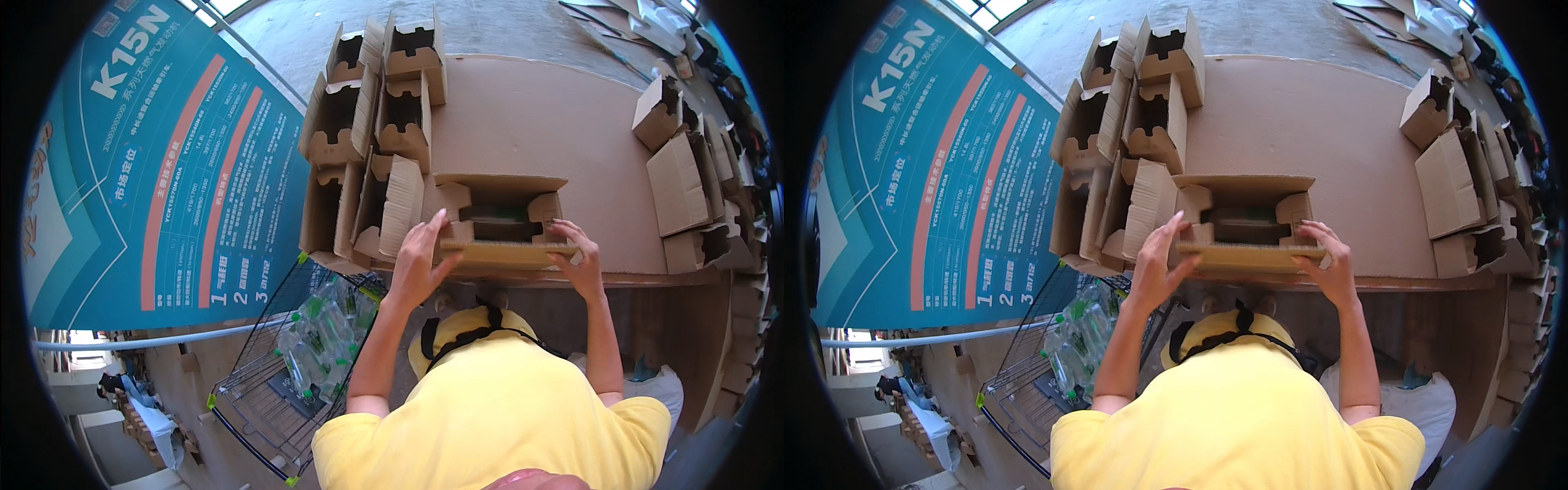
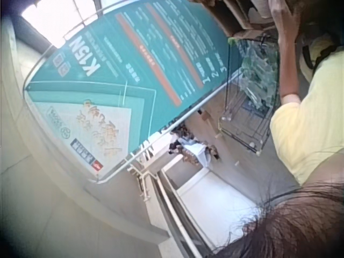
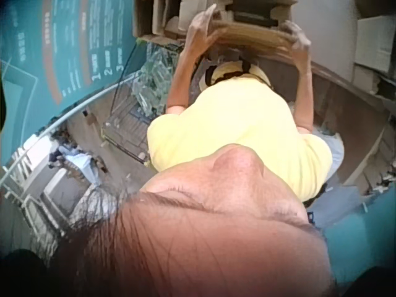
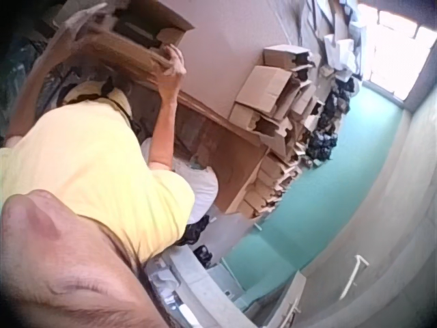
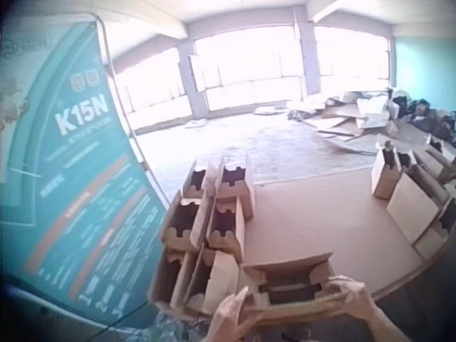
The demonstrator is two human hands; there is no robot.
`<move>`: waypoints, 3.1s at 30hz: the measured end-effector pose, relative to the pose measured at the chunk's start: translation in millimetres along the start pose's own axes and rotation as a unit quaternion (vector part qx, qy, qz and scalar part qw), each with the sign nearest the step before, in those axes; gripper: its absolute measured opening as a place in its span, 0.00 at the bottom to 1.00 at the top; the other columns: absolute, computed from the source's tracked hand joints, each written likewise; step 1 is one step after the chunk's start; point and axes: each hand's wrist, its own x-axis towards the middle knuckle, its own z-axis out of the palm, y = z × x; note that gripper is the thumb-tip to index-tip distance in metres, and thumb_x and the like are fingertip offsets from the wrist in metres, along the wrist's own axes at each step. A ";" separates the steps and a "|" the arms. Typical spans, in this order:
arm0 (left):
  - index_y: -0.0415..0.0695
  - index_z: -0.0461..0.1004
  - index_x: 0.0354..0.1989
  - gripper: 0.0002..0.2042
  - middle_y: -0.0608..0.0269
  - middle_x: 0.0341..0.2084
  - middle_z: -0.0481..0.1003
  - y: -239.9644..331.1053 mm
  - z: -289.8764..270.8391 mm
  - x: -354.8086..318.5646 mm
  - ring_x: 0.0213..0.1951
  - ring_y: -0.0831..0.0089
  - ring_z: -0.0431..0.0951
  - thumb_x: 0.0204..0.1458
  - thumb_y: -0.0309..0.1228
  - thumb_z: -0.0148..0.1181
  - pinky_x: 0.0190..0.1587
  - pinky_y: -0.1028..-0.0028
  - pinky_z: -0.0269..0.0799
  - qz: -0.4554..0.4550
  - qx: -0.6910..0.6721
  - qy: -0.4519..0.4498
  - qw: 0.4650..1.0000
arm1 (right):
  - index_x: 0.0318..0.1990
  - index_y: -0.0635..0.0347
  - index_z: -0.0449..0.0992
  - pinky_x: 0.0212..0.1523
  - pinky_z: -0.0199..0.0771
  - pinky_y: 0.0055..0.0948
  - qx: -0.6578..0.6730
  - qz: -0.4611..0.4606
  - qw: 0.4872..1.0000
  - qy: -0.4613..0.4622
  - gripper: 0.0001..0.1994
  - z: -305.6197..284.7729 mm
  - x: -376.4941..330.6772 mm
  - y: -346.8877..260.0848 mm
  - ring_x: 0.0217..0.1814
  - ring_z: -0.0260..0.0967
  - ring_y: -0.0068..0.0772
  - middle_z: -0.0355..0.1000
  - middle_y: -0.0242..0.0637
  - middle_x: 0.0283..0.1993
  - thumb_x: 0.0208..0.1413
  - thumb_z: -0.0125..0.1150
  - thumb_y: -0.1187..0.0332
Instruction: The person places plastic bottles from a shopping cart into cardboard boxes one by one, then closes the box flaps.
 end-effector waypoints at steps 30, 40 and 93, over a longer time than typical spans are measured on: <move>0.64 0.50 0.69 0.30 0.47 0.67 0.46 -43.1 31.7 56.7 0.68 0.49 0.45 0.58 0.52 0.44 0.69 0.52 0.36 0.168 0.203 -0.202 0.943 | 0.69 0.57 0.50 0.71 0.34 0.53 -0.341 0.012 0.936 0.081 0.36 66.3 -52.8 -25.5 0.75 0.33 0.56 0.40 0.48 0.73 0.53 0.60 0.66; 0.70 0.52 0.68 0.35 0.38 0.61 0.51 -35.5 32.1 61.6 0.61 0.43 0.53 0.51 0.63 0.47 0.66 0.49 0.40 0.183 0.199 -0.217 0.938 | 0.70 0.59 0.45 0.69 0.36 0.59 -0.250 -0.014 0.955 0.160 0.33 90.9 -33.1 0.1 0.74 0.29 0.66 0.37 0.50 0.73 0.60 0.49 0.62; 0.64 0.59 0.66 0.36 0.62 0.69 0.48 -83.4 205.5 336.1 0.65 0.40 0.51 0.48 0.63 0.50 0.62 0.41 0.46 -0.217 0.318 0.064 0.921 | 0.69 0.59 0.47 0.67 0.53 0.39 -0.005 0.078 0.995 -0.066 0.36 57.0 57.4 75.5 0.71 0.48 0.53 0.50 0.51 0.70 0.53 0.57 0.74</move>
